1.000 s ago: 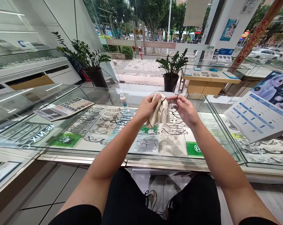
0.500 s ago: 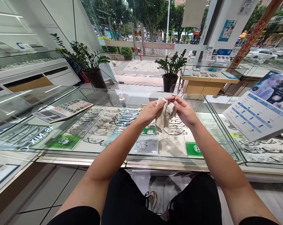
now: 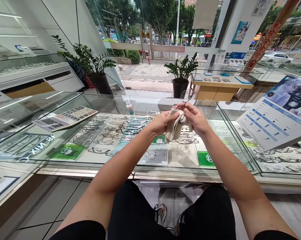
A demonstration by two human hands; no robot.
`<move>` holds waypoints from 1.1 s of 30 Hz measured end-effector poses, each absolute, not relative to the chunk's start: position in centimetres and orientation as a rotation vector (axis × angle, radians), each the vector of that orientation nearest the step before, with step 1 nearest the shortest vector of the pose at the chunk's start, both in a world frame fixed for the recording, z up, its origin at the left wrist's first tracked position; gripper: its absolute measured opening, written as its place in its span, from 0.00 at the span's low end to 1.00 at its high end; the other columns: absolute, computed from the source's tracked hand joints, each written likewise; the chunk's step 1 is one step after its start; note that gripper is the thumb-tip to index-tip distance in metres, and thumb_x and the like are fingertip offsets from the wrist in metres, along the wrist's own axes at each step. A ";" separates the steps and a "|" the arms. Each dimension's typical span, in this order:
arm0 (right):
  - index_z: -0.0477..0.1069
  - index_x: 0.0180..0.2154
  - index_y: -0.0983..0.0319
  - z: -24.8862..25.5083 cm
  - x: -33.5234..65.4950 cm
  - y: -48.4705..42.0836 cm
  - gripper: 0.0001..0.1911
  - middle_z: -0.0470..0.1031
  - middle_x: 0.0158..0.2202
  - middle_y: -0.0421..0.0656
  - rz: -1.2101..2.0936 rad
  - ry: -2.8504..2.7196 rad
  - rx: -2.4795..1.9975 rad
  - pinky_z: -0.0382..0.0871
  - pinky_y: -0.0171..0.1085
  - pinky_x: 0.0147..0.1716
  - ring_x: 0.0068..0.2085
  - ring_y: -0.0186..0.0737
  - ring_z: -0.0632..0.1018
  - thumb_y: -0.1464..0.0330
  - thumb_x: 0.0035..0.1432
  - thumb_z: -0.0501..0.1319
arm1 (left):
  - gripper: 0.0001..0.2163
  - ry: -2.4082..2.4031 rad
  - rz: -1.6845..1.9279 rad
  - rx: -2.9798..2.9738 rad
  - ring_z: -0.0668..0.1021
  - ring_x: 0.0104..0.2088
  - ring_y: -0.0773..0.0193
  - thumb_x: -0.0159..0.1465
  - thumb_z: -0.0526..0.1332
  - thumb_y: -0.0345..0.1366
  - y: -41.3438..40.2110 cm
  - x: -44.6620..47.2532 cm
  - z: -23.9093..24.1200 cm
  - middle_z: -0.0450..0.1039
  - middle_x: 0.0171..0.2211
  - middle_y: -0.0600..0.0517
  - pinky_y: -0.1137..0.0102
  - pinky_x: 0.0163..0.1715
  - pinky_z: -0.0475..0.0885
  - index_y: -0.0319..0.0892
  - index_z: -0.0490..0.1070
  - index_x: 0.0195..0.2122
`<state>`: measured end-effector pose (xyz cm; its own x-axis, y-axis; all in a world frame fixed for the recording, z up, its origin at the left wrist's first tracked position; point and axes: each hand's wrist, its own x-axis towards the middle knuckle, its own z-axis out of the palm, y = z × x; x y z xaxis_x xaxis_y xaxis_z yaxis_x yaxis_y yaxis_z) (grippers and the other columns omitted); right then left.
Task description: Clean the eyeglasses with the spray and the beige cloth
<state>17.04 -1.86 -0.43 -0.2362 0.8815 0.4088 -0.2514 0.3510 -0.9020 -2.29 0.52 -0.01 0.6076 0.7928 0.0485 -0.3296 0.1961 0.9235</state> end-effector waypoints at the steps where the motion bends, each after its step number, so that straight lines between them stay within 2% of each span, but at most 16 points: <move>1: 0.82 0.52 0.50 -0.4 17.0 -1.9 0.23 0.87 0.58 0.43 1.192 -1.418 -0.615 0.74 0.50 0.71 0.65 0.50 0.83 0.45 0.63 0.75 | 0.28 0.506 0.821 1.117 0.79 0.30 0.65 0.50 0.87 0.53 0.5 -2.3 0.0 0.82 0.31 0.49 0.71 0.34 0.71 0.37 0.79 0.35; 7: 0.83 0.50 0.50 -0.1 16.8 -2.1 0.20 0.88 0.56 0.42 1.185 -1.396 -0.572 0.75 0.47 0.68 0.62 0.47 0.83 0.47 0.63 0.76 | 0.29 0.545 0.801 1.140 0.79 0.33 0.65 0.52 0.85 0.56 0.0 -2.2 0.2 0.81 0.33 0.50 0.70 0.36 0.70 0.36 0.80 0.37; 11: 0.82 0.49 0.50 -0.1 16.7 -2.2 0.21 0.87 0.58 0.41 1.228 -1.356 -0.566 0.78 0.47 0.64 0.58 0.47 0.85 0.47 0.62 0.77 | 0.30 0.517 0.829 1.125 0.79 0.32 0.66 0.48 0.87 0.53 -0.4 -2.2 0.4 0.81 0.33 0.51 0.70 0.37 0.71 0.36 0.80 0.38; 19: 0.84 0.45 0.52 0.0 16.4 -2.3 0.23 0.87 0.61 0.43 1.232 -1.331 -0.638 0.81 0.49 0.62 0.59 0.51 0.84 0.43 0.60 0.76 | 0.32 0.514 0.942 1.215 0.80 0.33 0.65 0.45 0.89 0.47 -0.7 -1.6 -0.2 0.81 0.34 0.52 0.70 0.37 0.73 0.38 0.80 0.45; 23: 0.86 0.44 0.54 0.1 16.3 -2.3 0.25 0.88 0.58 0.45 1.248 -1.291 -0.672 0.81 0.49 0.61 0.57 0.51 0.85 0.42 0.58 0.76 | 0.31 0.522 1.014 1.302 0.78 0.32 0.66 0.48 0.87 0.50 -1.1 -1.2 -0.5 0.79 0.34 0.53 0.71 0.36 0.73 0.39 0.81 0.47; 26: 0.85 0.42 0.54 0.2 16.1 -2.5 0.23 0.88 0.57 0.45 1.268 -1.241 -0.653 0.81 0.50 0.61 0.57 0.51 0.85 0.45 0.55 0.79 | 0.31 0.536 1.059 1.347 0.76 0.32 0.66 0.51 0.86 0.53 -1.4 -1.1 -0.5 0.77 0.33 0.54 0.71 0.35 0.71 0.39 0.82 0.48; 31: 0.84 0.38 0.55 0.9 15.8 -2.6 0.22 0.89 0.55 0.46 1.249 -1.186 -0.607 0.81 0.52 0.63 0.58 0.53 0.85 0.48 0.52 0.81 | 0.35 0.496 1.106 1.424 0.79 0.39 0.64 0.55 0.84 0.55 -1.2 -1.1 -0.1 0.82 0.46 0.49 0.71 0.40 0.74 0.43 0.82 0.60; 33: 0.83 0.38 0.55 1.9 15.8 -2.3 0.22 0.89 0.54 0.46 1.210 -1.208 -0.612 0.81 0.54 0.63 0.57 0.53 0.86 0.47 0.52 0.81 | 0.34 0.485 1.110 1.458 0.79 0.37 0.64 0.56 0.83 0.55 -0.8 -1.1 0.8 0.82 0.45 0.49 0.70 0.38 0.74 0.43 0.83 0.59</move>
